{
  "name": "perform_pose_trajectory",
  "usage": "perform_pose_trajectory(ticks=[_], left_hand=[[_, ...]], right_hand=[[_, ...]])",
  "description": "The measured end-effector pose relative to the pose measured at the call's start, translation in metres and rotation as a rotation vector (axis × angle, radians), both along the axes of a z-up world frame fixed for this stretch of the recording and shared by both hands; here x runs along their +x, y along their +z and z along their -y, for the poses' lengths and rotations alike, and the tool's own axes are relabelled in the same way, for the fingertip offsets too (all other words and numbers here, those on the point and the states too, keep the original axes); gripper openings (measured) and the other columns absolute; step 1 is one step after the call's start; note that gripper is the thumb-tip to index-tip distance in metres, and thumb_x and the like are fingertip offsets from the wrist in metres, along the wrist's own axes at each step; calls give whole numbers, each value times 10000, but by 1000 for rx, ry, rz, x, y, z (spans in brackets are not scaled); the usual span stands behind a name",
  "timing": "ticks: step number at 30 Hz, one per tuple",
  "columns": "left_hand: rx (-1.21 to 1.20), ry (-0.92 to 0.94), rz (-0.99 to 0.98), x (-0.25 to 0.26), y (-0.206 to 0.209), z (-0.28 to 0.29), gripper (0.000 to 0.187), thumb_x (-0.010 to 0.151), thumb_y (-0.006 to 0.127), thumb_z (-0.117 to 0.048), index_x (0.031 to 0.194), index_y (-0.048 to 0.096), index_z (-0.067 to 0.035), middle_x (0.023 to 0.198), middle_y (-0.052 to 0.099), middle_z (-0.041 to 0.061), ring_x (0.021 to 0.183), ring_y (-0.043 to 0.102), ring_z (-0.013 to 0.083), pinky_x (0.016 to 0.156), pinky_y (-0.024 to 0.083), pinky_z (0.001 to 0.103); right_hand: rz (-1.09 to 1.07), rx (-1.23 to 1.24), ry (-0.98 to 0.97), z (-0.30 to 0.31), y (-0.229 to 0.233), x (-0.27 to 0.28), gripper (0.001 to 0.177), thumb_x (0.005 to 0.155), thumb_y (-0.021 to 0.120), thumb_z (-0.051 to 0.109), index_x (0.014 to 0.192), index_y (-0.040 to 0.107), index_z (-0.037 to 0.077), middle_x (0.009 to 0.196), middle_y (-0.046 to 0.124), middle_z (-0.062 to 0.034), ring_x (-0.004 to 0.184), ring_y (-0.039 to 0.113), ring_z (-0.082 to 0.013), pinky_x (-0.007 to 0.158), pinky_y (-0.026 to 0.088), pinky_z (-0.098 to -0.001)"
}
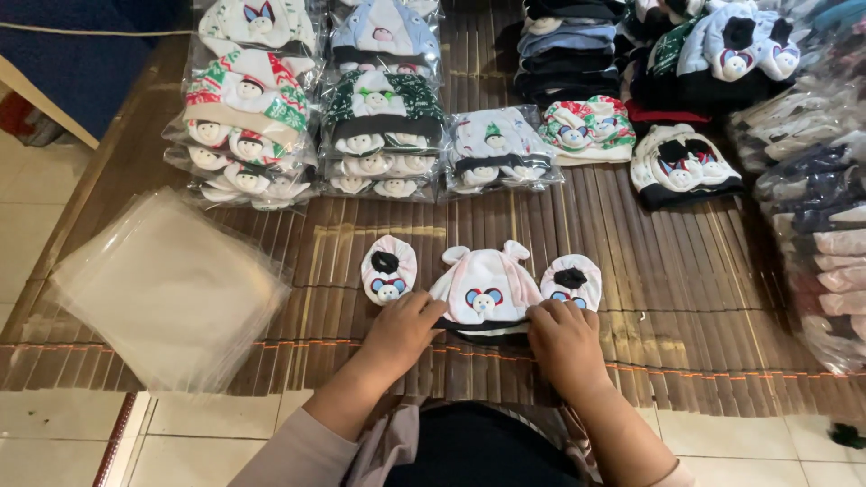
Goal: Packaging baby hats and mittens into plastic bags
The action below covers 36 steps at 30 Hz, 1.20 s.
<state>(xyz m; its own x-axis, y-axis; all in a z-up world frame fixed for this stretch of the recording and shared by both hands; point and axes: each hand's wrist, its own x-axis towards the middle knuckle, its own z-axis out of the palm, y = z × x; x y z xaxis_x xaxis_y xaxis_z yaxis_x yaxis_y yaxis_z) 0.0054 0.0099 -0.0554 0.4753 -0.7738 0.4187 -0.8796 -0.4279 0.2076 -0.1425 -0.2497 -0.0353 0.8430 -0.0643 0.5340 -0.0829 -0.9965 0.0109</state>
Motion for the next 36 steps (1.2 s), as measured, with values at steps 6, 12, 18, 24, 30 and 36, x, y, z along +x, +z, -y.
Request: perform_pose_trajectory(ticks=[6, 12, 18, 24, 30, 36], left_hand=[[-213, -96, -708, 9, 40, -13, 334, 833, 837, -269, 1114, 684, -173, 908, 640, 61, 846, 677, 280, 744, 550, 393], [85, -63, -453, 0, 99, -8, 347, 814, 668, -38, 1131, 605, -164, 966, 571, 125, 927, 634, 422, 765, 572, 487], [68, 124, -194, 28, 107, 19, 262, 779, 668, -66, 1013, 553, -90, 988, 524, 134, 878, 635, 444, 658, 584, 500], [-314, 235, 292, 19, 189, 28, 249, 828, 653, 74, 955, 495, -69, 932, 407, 79, 768, 588, 325, 633, 560, 368], [-146, 304, 371, 28, 66, 33, 226, 773, 635, -117, 989, 588, -67, 926, 533, 141, 803, 587, 351, 599, 493, 463], [-166, 115, 401, 3, 16, 47, 438, 844, 619, -57, 1269, 553, -144, 1166, 601, 253, 1123, 581, 485, 1002, 317, 804]], right_hand=[[-126, 593, 94, 13, 54, -5, 252, 862, 713, 171, 1091, 705, 275, 1010, 659, -53, 859, 723, -366, 737, 591, -454], [-349, 615, 141, 22, 109, -4, 302, 774, 676, 86, 1032, 659, 242, 1040, 606, -88, 927, 691, -416, 774, 574, -499], [-416, 479, 167, 28, 143, 25, 274, 767, 624, 1, 1019, 587, 100, 1021, 598, -211, 934, 663, -537, 766, 551, -601], [26, 310, 111, 23, 159, 47, 260, 848, 623, 8, 1038, 568, 176, 1109, 546, -67, 1060, 651, -348, 823, 559, -438], [-140, 50, 94, 42, 47, 61, 241, 832, 663, 150, 1006, 631, 314, 1077, 614, 42, 1068, 638, -212, 860, 538, -380], [-507, 190, -168, 17, 42, 34, 598, 859, 733, 419, 1402, 506, 311, 1476, 450, -25, 1362, 465, -337, 1021, 497, -576]])
